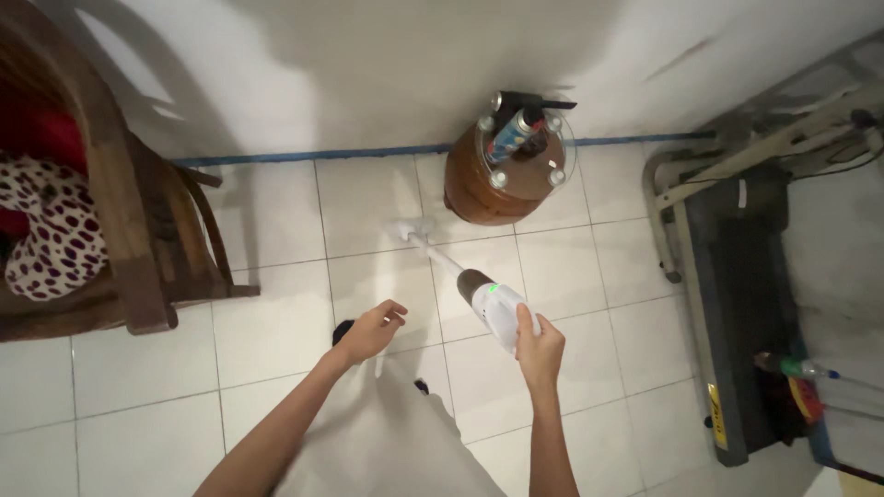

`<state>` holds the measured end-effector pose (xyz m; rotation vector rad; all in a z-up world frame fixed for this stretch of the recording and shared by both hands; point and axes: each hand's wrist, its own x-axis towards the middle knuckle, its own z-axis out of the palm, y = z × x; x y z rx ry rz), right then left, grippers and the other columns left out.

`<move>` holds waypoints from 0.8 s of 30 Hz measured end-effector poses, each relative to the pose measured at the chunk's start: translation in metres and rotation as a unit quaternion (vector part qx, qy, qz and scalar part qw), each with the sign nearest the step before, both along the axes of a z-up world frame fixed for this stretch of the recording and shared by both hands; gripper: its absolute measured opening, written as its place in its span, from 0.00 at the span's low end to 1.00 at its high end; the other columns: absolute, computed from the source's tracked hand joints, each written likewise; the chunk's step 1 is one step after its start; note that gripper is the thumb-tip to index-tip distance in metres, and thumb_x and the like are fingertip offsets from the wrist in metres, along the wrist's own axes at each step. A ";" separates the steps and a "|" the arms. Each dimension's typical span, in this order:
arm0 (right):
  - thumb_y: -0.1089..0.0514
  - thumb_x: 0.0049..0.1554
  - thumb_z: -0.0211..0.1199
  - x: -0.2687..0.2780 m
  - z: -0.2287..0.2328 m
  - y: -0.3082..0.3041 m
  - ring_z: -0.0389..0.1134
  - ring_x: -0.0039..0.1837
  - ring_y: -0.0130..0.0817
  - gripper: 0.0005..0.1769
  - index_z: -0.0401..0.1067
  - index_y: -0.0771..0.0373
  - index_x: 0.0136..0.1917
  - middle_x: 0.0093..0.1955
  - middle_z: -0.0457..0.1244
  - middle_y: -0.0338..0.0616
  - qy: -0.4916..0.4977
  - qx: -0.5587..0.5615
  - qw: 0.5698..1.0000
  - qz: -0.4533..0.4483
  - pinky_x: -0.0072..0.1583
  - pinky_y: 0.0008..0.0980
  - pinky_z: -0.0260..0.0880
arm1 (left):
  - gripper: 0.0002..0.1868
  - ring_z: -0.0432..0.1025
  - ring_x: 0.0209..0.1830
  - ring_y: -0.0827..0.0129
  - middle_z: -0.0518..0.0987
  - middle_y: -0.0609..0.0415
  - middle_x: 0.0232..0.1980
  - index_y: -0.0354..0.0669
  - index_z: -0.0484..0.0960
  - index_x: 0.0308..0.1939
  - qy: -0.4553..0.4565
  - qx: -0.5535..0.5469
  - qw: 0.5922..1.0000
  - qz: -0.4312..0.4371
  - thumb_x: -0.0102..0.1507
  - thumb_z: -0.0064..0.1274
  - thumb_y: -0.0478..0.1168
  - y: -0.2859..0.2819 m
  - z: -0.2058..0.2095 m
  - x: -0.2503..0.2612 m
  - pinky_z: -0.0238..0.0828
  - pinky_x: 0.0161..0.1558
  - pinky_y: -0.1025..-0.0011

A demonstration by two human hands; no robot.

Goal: The person cleans the tiled floor by moving a vacuum cleaner back and forth across the room.

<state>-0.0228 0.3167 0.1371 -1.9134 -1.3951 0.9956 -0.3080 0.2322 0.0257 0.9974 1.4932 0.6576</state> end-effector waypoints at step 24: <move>0.43 0.62 0.61 -0.038 -0.044 -0.001 0.56 0.25 0.22 0.27 0.69 0.68 0.33 0.24 0.57 0.35 0.070 -0.016 0.989 0.129 0.27 0.27 0.54 | 0.17 0.79 0.48 0.60 0.84 0.51 0.50 0.43 0.77 0.57 -0.024 0.012 0.996 0.081 0.66 0.43 0.40 -0.027 -0.018 -0.010 0.75 0.51 0.64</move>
